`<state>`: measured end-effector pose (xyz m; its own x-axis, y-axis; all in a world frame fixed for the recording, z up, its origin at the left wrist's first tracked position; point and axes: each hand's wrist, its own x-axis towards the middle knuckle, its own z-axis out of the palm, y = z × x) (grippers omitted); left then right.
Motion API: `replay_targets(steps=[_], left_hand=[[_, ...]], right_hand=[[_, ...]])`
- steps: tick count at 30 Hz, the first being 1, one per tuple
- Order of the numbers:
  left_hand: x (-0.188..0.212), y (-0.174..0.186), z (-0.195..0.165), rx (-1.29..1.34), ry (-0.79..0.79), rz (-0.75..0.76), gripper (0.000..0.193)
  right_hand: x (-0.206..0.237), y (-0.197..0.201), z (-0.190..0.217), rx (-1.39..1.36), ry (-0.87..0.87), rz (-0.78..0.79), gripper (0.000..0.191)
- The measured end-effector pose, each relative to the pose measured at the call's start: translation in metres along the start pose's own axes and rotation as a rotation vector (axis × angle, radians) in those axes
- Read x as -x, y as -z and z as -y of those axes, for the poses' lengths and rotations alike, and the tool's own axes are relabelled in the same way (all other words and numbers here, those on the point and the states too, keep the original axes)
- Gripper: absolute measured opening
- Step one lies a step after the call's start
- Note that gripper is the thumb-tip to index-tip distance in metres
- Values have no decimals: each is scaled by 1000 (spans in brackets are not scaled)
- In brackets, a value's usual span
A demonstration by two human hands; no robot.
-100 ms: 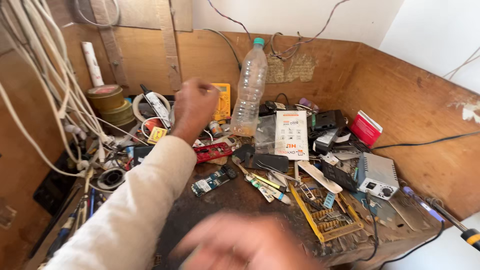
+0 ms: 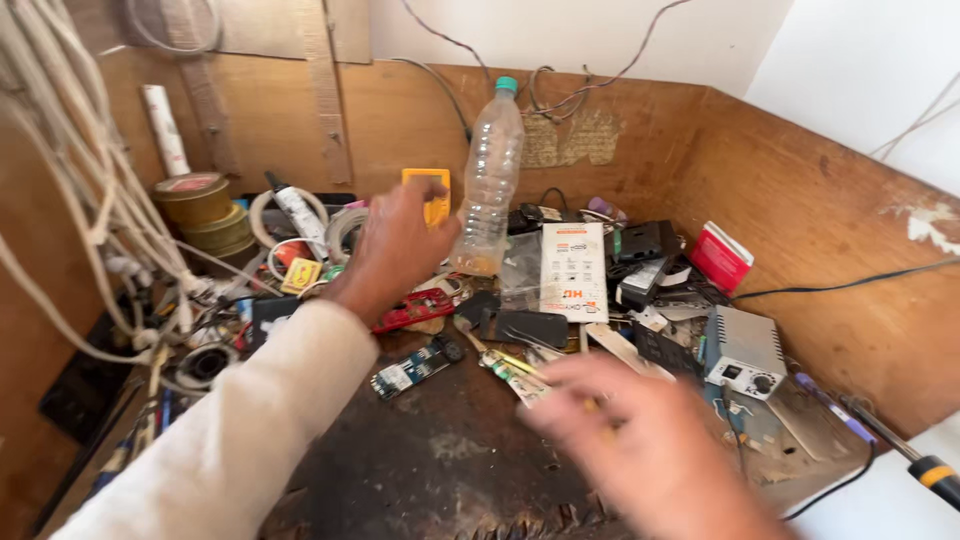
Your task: The person sits at a cluttered electronics repair bench and uses multimeter probes to test a small circuit board, reading the meter display. They then handle a small mobile phone with a lit screen, press its parts, and finally place a small component into a plastic clamshell package on a card.
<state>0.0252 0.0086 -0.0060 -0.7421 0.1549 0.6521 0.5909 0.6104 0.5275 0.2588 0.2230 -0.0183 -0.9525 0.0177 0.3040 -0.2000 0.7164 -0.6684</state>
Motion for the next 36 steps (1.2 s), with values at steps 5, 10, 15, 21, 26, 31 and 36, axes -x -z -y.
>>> replay_targets(steps=[5, 10, 15, 21, 26, 31, 36], left_hand=[[40, 1, -9, -4, -205, 152, 39], [47, -15, -17, 24, -61, 240, 35], [50, -10, -21, -4, -80, 252, 33], [54, 17, -11, -10, 62, 254, 33], [73, 29, -4, 55, -65, 98, 30], [134, 34, 1, 202, 97, -1, 22], [181, 33, 7, 103, 181, -35, 25]], right_hand=[[-23, 89, -88, 685, -323, -196, 29], [-38, 98, -157, 894, -180, -122, 38], [-48, 80, -177, 981, -51, -150, 35], [-45, 70, -190, 996, 27, -175, 19], [-42, 65, -171, 989, -39, -186, 18], [-28, 32, -117, 628, 30, -346, 26], [-35, -50, -66, 179, 186, -222, 19]])
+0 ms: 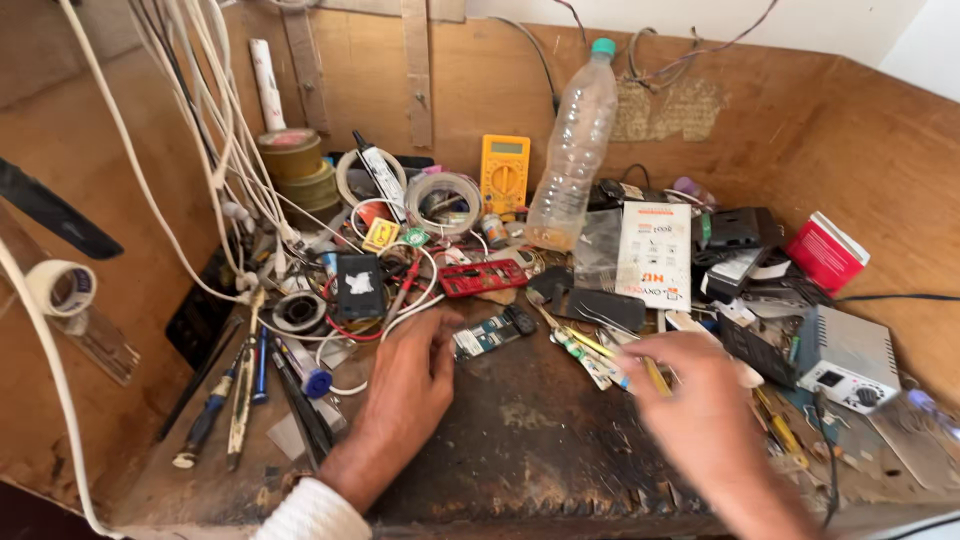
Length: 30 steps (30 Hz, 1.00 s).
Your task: The person sits at a cluttered electronics repair bench and uses multimeter probes to test a small circuit board, reading the meter display. They then handle a small mobile phone with a lit screen, press its parts, and finally place a small component into a plastic clamshell package on a card.
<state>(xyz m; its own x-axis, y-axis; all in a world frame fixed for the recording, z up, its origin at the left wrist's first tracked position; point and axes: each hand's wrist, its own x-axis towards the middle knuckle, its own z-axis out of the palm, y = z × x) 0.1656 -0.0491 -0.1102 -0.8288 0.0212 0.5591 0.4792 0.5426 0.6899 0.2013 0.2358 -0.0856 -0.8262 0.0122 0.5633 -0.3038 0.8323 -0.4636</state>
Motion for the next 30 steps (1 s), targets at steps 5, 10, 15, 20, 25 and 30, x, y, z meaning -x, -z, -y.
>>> replay_targets(steps=[5, 10, 15, 20, 25, 30], left_hand=[[7, -3, 3, 97, 85, -23, 43], [10, -3, -1, 61, 84, -29, 45], [9, 0, -2, -68, 34, 32, 60], [8, 1, -1, -125, 106, 143, 66], [9, 0, 5, -120, 97, 178, 68], [8, -1, 10, -73, 153, 131, 69]], right_hand=[[-13, -59, 53, -43, 14, 45, 16], [-14, -92, 72, -78, -14, 69, 14], [-3, -105, 63, -91, -127, 74, 14], [7, -115, 54, -100, -82, 50, 16], [7, -121, 44, -56, -271, 193, 24], [8, -125, 34, -78, -245, 181, 22]])
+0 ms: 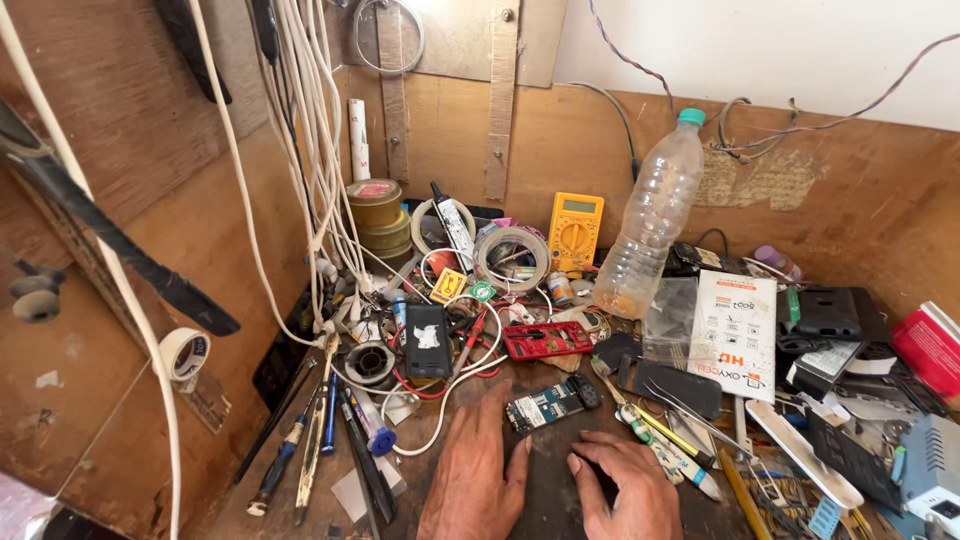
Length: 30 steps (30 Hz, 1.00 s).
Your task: The person sits at a cluttered electronics repair bench and uses multimeter probes to test a small circuit board, reading the meter display. They then handle a small mobile phone with a lit screen, press its parts, and finally place a small component into a plastic clamshell package on a card.
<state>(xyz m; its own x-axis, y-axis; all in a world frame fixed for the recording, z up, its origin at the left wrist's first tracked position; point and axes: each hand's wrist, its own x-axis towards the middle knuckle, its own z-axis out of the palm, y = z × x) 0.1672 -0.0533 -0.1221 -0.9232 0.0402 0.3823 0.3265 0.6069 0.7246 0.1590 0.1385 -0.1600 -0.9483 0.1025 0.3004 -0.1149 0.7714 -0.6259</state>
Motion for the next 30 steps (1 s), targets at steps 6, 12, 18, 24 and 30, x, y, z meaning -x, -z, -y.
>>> replay_targets(steps=[6, 12, 18, 24, 30], left_hand=[[-2, 0, 5, 49, 102, 43, 72], [-2, -4, 10, 27, 13, -2, 73], [0, -5, 7, 41, 13, -22, 61], [-9, 18, -7, -32, -89, -159, 37], [-50, 67, -15, -433, 88, -191, 37]], right_hand=[[-2, -4, -6, 16, 19, -18, 23], [-3, -6, -9, 25, 21, 7, 21], [-4, -5, -10, 28, 43, -2, 20], [-7, -5, -8, 40, 34, -7, 18], [-5, -6, -4, 52, 6, 9, 19]])
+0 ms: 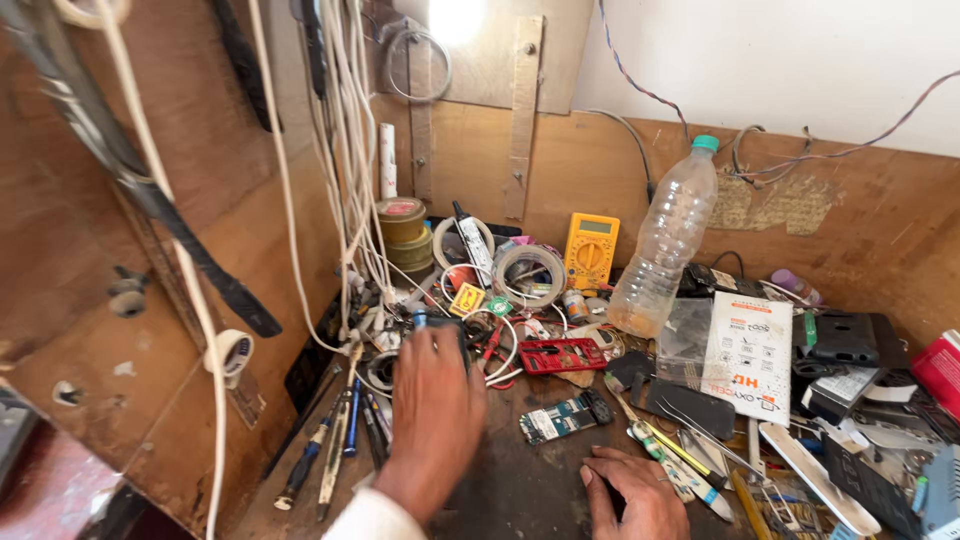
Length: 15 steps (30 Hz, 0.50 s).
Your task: The person sits at a cluttered electronics repair bench and uses multimeter probes to test a small circuit board, reading the meter display. They then handle a small mobile phone with a lit screen, press its parts, and finally place a small component into a plastic clamshell package on a card.
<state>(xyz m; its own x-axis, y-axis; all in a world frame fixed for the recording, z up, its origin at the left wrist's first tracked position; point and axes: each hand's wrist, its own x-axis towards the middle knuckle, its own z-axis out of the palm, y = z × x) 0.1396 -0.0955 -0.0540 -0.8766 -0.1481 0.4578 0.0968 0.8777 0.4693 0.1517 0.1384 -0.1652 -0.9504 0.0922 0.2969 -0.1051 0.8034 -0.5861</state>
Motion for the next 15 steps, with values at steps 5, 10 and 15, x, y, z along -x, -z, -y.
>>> replay_targets(steps=[5, 10, 15], left_hand=[[-38, -13, 7, -280, 137, 119, 70], [-50, -53, 14, -480, 184, 126, 52], [-47, -61, 19, -375, 144, 25, 51]], right_hand=[[3, -1, 4, 9, -47, 7, 19], [5, -2, 7, 14, -38, -34, 18], [6, -5, 9, -4, -5, -77, 17]])
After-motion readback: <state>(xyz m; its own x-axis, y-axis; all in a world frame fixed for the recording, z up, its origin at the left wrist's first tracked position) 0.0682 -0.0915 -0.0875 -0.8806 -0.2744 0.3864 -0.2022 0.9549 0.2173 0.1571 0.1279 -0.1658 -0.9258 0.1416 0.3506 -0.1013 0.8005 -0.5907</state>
